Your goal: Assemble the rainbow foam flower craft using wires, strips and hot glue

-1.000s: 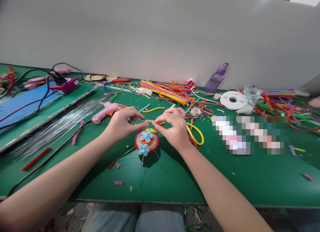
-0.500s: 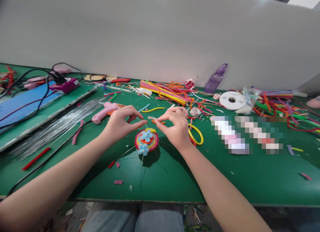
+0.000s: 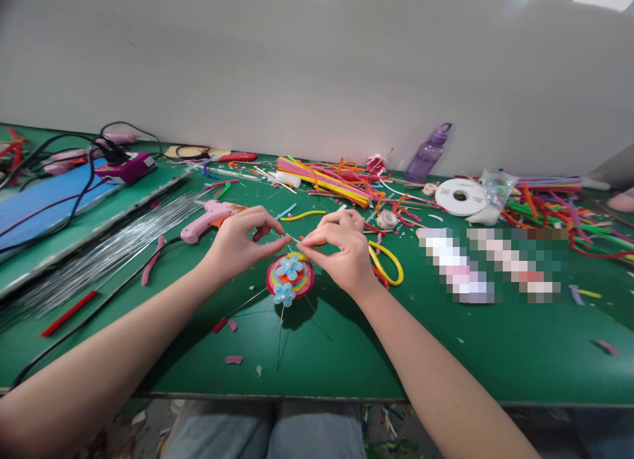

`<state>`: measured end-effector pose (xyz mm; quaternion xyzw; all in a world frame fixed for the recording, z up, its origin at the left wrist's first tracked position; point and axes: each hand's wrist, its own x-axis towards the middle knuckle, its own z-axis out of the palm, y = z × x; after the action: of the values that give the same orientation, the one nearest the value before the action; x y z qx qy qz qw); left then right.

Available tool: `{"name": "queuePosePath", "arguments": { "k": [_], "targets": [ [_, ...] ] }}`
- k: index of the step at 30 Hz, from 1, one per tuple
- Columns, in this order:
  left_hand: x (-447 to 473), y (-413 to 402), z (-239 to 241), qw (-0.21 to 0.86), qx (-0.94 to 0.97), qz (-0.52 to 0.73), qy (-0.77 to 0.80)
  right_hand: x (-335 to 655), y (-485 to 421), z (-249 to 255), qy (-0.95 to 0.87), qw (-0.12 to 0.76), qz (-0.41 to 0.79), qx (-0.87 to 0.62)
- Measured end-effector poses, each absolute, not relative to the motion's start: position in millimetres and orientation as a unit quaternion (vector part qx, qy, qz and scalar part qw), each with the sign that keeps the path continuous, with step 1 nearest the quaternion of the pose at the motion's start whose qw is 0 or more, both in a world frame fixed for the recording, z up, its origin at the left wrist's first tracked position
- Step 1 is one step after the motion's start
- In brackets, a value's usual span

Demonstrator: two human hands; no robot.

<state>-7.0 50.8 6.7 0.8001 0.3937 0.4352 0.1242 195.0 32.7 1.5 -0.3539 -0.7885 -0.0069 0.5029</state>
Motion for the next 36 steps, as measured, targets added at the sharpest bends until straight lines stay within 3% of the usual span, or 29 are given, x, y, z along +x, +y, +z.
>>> {"name": "queuePosePath", "arguments": {
  "k": [36],
  "targets": [
    [-7.7, 51.4, 7.4, 0.131, 0.819, 0.402, 0.389, 198.3, 39.0, -3.3, -0.768, 0.5, -0.06, -0.395]
  ]
}}
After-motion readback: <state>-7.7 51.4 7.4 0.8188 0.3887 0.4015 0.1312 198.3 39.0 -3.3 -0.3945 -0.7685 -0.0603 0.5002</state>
